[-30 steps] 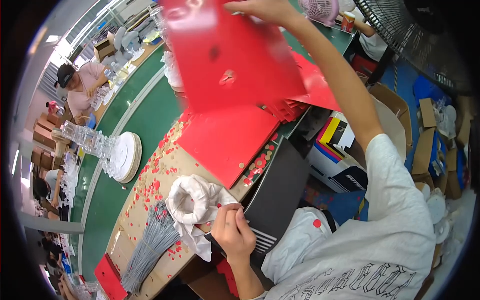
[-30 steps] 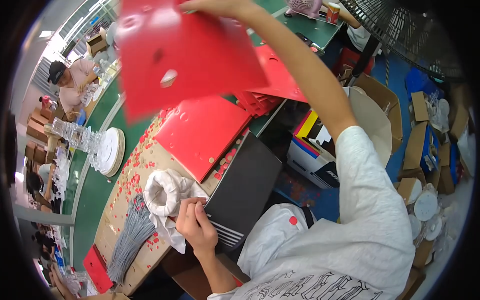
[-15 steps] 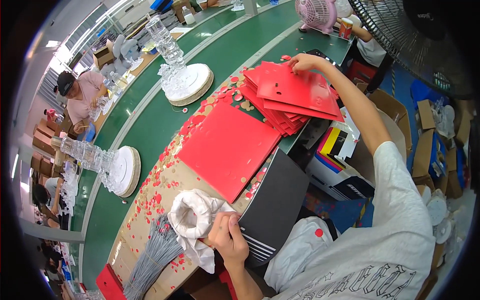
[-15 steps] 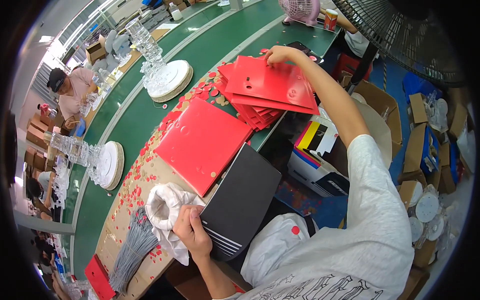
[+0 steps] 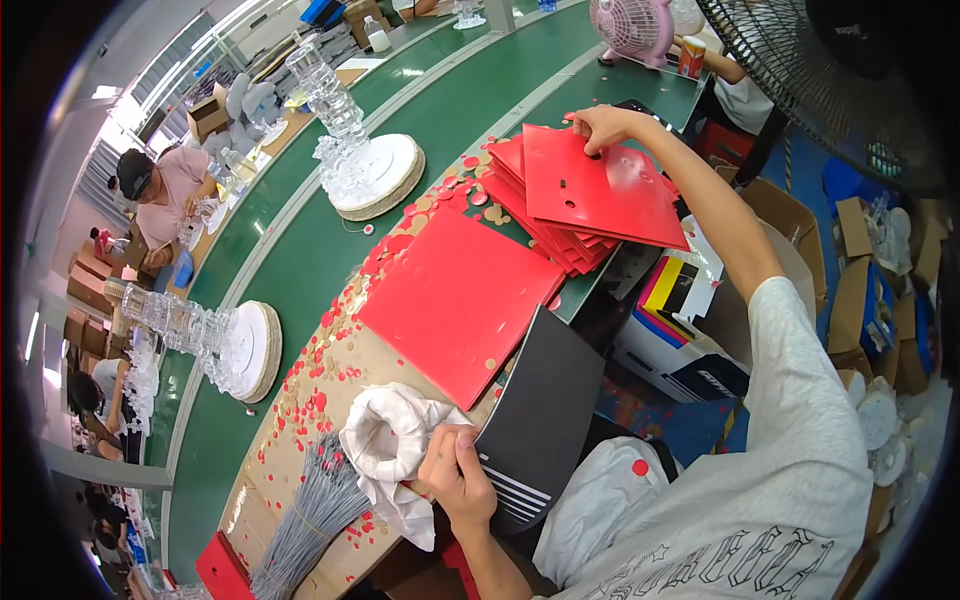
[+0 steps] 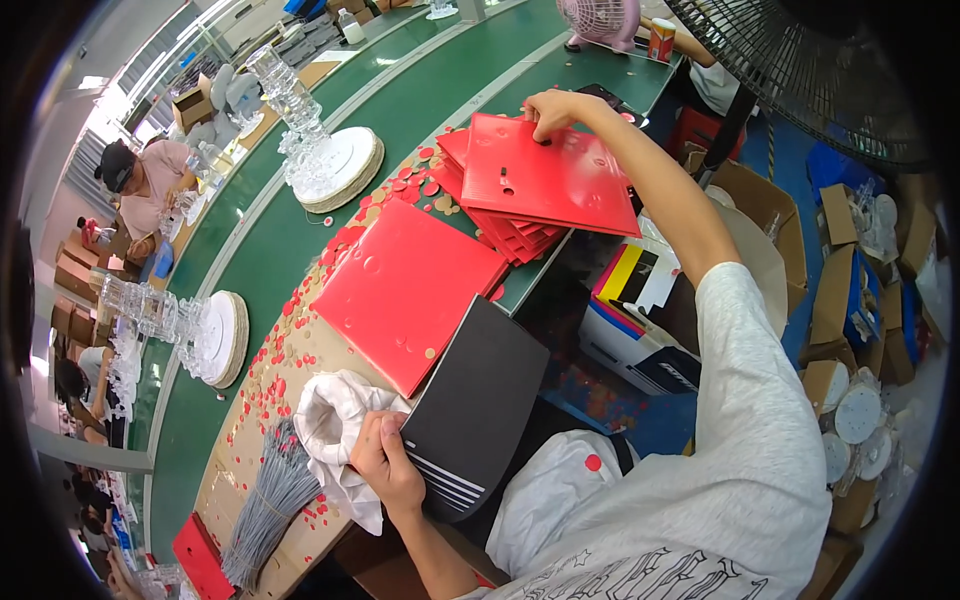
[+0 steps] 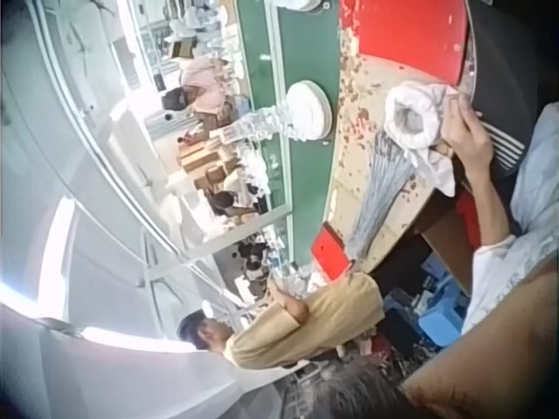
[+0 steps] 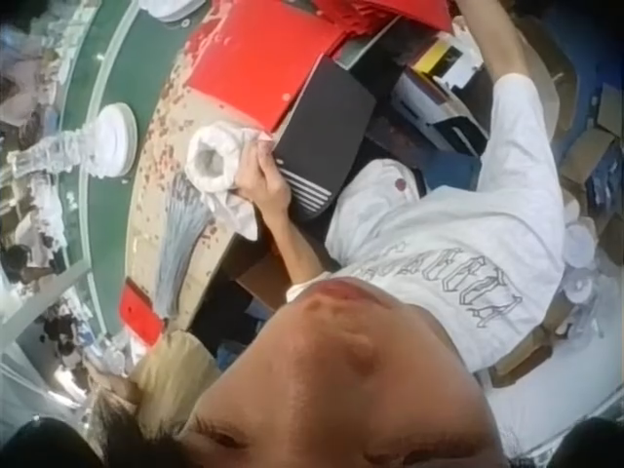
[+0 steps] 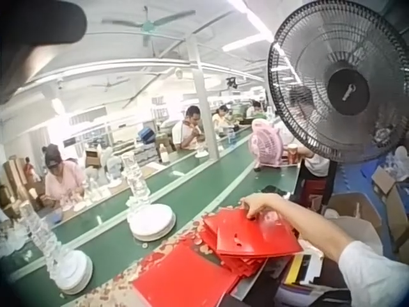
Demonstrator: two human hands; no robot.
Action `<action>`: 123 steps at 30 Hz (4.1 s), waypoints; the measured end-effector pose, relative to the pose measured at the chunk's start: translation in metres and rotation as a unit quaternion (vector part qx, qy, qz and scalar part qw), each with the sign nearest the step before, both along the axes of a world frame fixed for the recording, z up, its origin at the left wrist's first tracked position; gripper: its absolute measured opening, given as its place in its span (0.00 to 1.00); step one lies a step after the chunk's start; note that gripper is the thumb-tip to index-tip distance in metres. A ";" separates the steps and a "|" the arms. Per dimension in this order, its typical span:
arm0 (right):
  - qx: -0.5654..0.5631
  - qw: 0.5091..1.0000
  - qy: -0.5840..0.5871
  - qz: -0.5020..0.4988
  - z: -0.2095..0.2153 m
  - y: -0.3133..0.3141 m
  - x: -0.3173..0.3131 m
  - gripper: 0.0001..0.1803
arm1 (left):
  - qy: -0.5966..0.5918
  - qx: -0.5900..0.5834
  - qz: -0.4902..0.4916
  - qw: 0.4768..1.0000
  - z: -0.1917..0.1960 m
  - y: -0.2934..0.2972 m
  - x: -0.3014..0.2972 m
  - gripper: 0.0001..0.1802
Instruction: Assembling red plastic folders by attaching black inserts at a factory assembly line.
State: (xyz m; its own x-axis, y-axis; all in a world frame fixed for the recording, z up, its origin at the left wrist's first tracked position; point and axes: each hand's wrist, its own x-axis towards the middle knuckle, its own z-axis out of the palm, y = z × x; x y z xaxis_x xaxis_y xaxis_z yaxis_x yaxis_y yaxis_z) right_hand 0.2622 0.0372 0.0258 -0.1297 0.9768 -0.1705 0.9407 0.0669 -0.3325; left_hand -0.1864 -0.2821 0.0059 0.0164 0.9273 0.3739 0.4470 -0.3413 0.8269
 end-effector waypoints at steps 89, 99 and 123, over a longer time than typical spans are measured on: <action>0.276 0.825 0.318 0.376 -0.033 -0.294 -0.283 0.14 | -0.075 -0.142 0.132 0.978 -0.006 -0.016 -0.007 0.15; 0.051 0.790 0.454 0.409 0.002 -0.247 -0.268 0.08 | 0.037 -0.088 0.093 0.991 -0.010 -0.004 -0.006 0.16; -0.048 0.903 0.206 0.374 -0.027 -0.109 -0.284 0.06 | 0.304 0.067 -0.003 0.950 -0.048 0.045 0.027 0.15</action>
